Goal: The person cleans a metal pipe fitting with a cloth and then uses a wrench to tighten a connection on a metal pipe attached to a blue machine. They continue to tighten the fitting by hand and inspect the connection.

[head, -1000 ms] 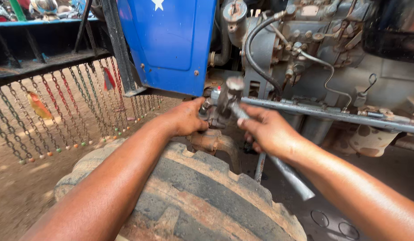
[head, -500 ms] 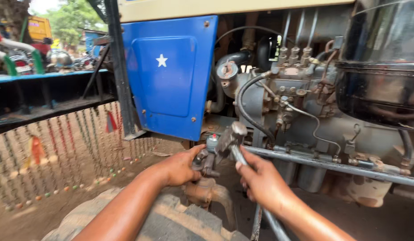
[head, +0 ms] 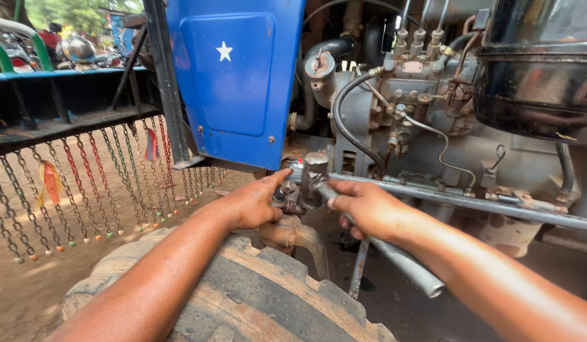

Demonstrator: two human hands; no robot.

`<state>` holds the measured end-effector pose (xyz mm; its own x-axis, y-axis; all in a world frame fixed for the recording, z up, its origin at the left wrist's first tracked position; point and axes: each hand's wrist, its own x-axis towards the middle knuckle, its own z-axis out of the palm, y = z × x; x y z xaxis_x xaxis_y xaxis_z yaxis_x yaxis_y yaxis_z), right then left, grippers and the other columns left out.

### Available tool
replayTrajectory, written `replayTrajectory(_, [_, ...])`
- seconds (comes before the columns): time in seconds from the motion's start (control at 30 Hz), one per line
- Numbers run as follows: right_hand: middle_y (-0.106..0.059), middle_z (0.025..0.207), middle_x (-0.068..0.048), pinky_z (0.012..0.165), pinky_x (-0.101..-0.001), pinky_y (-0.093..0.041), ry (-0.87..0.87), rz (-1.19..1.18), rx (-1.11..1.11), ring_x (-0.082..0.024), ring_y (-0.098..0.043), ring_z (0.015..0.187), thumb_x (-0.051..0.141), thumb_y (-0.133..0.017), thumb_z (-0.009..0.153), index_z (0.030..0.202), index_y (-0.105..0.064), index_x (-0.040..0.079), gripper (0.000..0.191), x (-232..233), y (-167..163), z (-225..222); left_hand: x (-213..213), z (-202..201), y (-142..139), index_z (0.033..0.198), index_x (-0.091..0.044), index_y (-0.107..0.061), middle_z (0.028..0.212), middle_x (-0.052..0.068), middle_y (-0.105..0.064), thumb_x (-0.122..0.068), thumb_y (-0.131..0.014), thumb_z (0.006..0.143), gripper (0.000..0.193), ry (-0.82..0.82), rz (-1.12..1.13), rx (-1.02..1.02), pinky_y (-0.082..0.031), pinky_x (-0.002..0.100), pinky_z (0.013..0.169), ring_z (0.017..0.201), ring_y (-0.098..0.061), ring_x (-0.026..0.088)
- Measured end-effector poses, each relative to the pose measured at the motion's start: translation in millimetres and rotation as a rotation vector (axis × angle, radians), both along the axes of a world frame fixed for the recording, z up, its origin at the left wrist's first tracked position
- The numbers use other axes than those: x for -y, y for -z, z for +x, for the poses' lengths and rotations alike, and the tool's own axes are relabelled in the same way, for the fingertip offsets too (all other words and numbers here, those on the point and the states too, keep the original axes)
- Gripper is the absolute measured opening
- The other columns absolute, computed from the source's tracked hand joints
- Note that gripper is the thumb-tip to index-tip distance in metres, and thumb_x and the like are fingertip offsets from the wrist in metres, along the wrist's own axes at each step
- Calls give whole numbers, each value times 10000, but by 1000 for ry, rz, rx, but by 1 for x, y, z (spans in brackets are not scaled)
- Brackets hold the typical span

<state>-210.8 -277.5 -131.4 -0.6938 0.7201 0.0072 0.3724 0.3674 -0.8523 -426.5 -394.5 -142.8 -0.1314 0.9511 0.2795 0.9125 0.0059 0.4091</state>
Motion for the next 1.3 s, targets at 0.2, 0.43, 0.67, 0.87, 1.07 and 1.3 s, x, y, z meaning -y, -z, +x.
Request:
replayTrajectory(0.2, [-596, 685, -33, 422, -299, -456, 142, 83, -246, -119, -513, 470, 234, -581, 961, 1556, -438, 221, 612, 16, 3, -4, 5, 3, -2, 1605, -135, -146, 1517, 224, -459, -119, -764, 742, 1062, 119, 124, -5, -400, 382, 1134, 1385, -484, 347])
replayTrajectory(0.43, [-535, 626, -57, 408, -294, -407, 59, -2, -223, -149, -469, 427, 224, -562, 955, 1548, -460, 219, 601, 4, 5, 4, 9, 6, -5, 1614, -182, -162, 1540, 181, -445, -132, -758, 753, 1048, 63, 79, 4, -382, 374, 1145, 1409, -465, 328])
replayTrajectory(0.67, [-558, 663, -44, 434, -287, -434, 15, -138, -59, -132, -483, 469, 180, -565, 964, 1562, -456, 188, 608, 9, 11, -8, 12, 10, -9, 1594, -175, -179, 1555, 176, -419, -164, -787, 752, 1038, 79, 126, -14, -379, 375, 1126, 1403, -447, 322])
replayTrajectory(0.87, [-554, 661, -59, 433, -301, -424, 168, -1, -255, -154, -470, 448, 258, -575, 995, 1570, -417, 259, 596, 6, 6, 0, 14, 9, -14, 1573, -158, -342, 1288, 178, -734, -257, -705, 796, 862, -105, -77, 333, -514, 374, 1033, 1195, -694, 269])
replayTrajectory(1.07, [-573, 675, -35, 464, -279, -460, 0, -1, 17, -122, -512, 473, 233, -552, 982, 1583, -395, 256, 621, 26, 5, -14, 10, 9, -12, 1507, -102, -448, 1358, 127, -623, -229, -743, 812, 765, 68, 126, 166, -475, 357, 1007, 1205, -606, 239])
replayTrajectory(1.3, [-565, 636, -40, 431, -304, -435, 108, 108, -371, -134, -498, 449, 208, -559, 965, 1571, -392, 216, 628, 18, -7, -8, 13, 8, -16, 1563, -88, -299, 1216, 140, -737, -228, -732, 801, 888, -49, -56, 464, -535, 327, 963, 1098, -705, 207])
